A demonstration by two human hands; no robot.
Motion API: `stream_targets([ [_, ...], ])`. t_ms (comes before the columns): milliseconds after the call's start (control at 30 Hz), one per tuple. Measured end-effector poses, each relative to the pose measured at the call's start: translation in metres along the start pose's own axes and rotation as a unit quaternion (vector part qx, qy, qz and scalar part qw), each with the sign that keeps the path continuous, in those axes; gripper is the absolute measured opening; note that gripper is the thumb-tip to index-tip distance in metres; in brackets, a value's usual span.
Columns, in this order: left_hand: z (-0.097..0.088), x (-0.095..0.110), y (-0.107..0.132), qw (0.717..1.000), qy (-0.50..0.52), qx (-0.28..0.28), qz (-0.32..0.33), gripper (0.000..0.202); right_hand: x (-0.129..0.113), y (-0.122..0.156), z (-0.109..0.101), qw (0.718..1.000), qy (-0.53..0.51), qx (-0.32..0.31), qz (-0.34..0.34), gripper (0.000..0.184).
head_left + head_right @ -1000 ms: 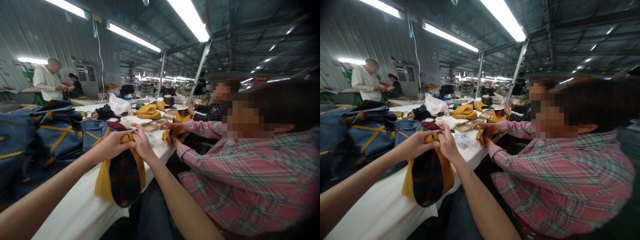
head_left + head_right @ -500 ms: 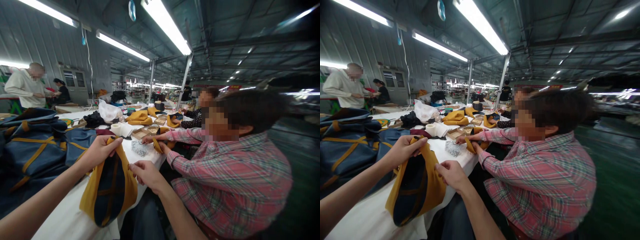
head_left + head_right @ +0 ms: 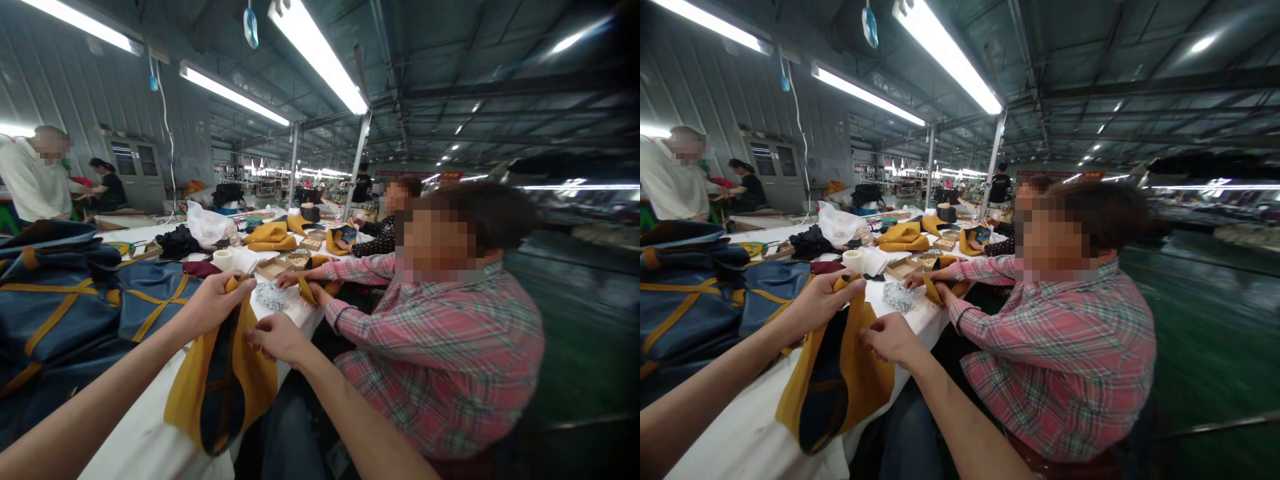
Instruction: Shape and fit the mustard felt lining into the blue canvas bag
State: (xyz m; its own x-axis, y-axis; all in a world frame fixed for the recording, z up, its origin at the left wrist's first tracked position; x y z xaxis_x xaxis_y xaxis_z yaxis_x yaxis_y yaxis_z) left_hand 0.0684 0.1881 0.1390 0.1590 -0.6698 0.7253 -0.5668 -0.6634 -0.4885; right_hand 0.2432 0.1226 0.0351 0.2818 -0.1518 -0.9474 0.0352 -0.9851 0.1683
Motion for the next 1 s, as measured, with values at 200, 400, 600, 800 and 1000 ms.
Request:
stream_targets([
  [200,0.003,0.002,0.006,0.996,0.028,-0.032,-0.072,0.056,0.015,-0.009,-0.006,0.998,-0.038,0.049,0.026,0.014],
  [400,0.0,-0.021,-0.006,0.995,0.051,0.041,-0.07,0.054,0.039,-0.021,-0.029,0.992,-0.091,0.082,0.026,0.024],
  [600,0.011,-0.022,-0.023,0.998,0.029,0.047,-0.029,0.053,0.044,-0.011,-0.056,0.994,-0.032,0.104,-0.021,0.025],
  [800,0.025,-0.02,-0.03,0.995,0.077,-0.045,-0.041,0.047,-0.012,0.01,-0.065,0.949,0.097,0.077,-0.289,0.088],
  [1000,0.028,-0.034,-0.021,0.993,0.088,-0.037,-0.066,0.054,-0.021,0.003,-0.037,0.962,0.017,-0.023,-0.273,0.033],
])
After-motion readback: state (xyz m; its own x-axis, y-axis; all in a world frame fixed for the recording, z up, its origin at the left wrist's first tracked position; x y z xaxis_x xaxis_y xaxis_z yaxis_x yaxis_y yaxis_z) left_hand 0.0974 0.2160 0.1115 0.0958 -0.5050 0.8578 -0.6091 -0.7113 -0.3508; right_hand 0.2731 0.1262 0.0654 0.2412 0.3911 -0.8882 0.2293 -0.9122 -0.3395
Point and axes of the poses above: each hand's wrist, its own y-axis away from the middle knuckle, its own z-axis out of the palm, x = y × z, the point moved 3 cm from there along -y, towards the middle knuckle, and after that the axes turned 5 degrees about z, right-handed, at the moved point
